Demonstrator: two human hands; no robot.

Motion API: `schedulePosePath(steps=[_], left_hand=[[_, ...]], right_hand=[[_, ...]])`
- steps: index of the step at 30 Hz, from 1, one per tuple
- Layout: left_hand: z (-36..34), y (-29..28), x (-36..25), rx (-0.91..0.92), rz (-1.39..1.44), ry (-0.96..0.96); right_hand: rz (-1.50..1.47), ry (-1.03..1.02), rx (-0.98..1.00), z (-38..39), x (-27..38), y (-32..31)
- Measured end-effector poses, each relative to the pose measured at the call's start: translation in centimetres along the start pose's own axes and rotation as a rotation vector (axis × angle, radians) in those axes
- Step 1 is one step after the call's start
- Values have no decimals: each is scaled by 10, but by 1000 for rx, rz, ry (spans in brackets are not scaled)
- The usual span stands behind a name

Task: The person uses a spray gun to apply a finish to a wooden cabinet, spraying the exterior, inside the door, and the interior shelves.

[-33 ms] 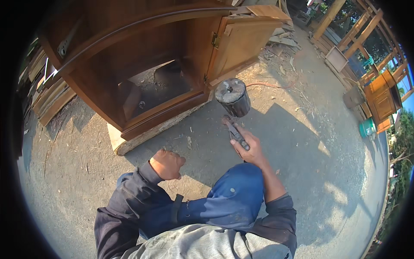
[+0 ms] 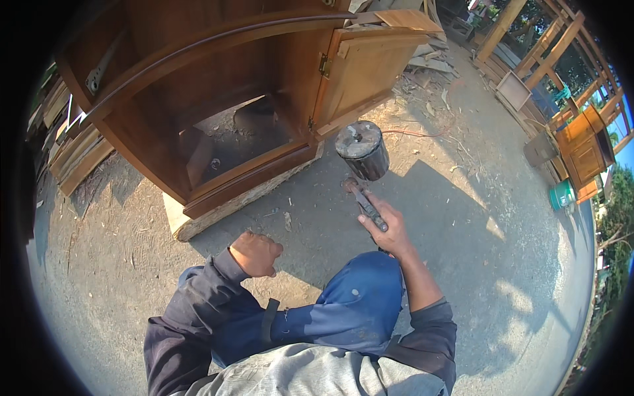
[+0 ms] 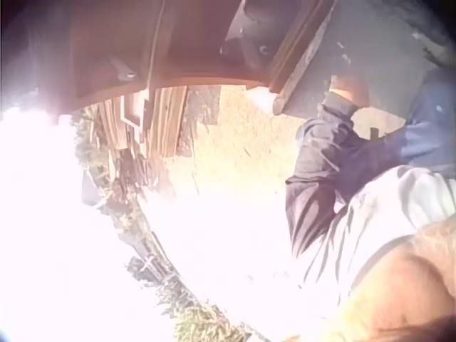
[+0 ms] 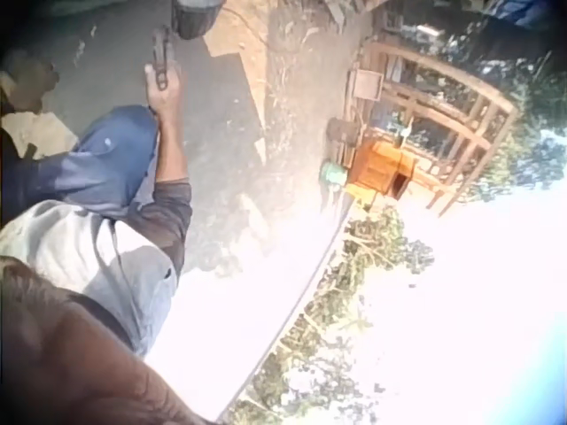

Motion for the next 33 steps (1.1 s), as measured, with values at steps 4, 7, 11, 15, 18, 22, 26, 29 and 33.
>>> schedulePosePath(steps=[4, 7, 11, 15, 18, 22, 26, 29, 33], left_hand=[[-38, 10, -17, 130, 10, 52], [-53, 19, -23, 108, 51, 81], [-76, 35, -1, 223, 106, 30], [-114, 58, 49, 283, 75, 88], [-140, 73, 70, 288, 109, 121], [-149, 85, 84, 315, 246, 217], [-150, 90, 92, 444, 300, 240], [-148, 91, 98, 531, 293, 195], [-143, 93, 91, 463, 346, 293]], right_hand=[[119, -100, -142, -12, -13, -59], [-52, -33, -256, -35, 6, -71], [-232, -90, -357, -64, 62, -57], [-293, -220, -423, -95, 109, -24], [-154, -352, -498, -111, 126, -4], [59, -342, -572, -131, 139, 20], [132, -229, -537, -131, 143, 41], [246, -287, -564, -120, 144, 52], [309, -264, -657, -123, 169, 53]])
Point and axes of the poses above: each hand's wrist, its own z-axis away from the middle knuckle, its own y-axis out of the palm, x = y × z, the point moved 1 cm from there along -z, towards the middle knuckle, and after that the axes turned 1 degree about y, right-handed, at the moved point
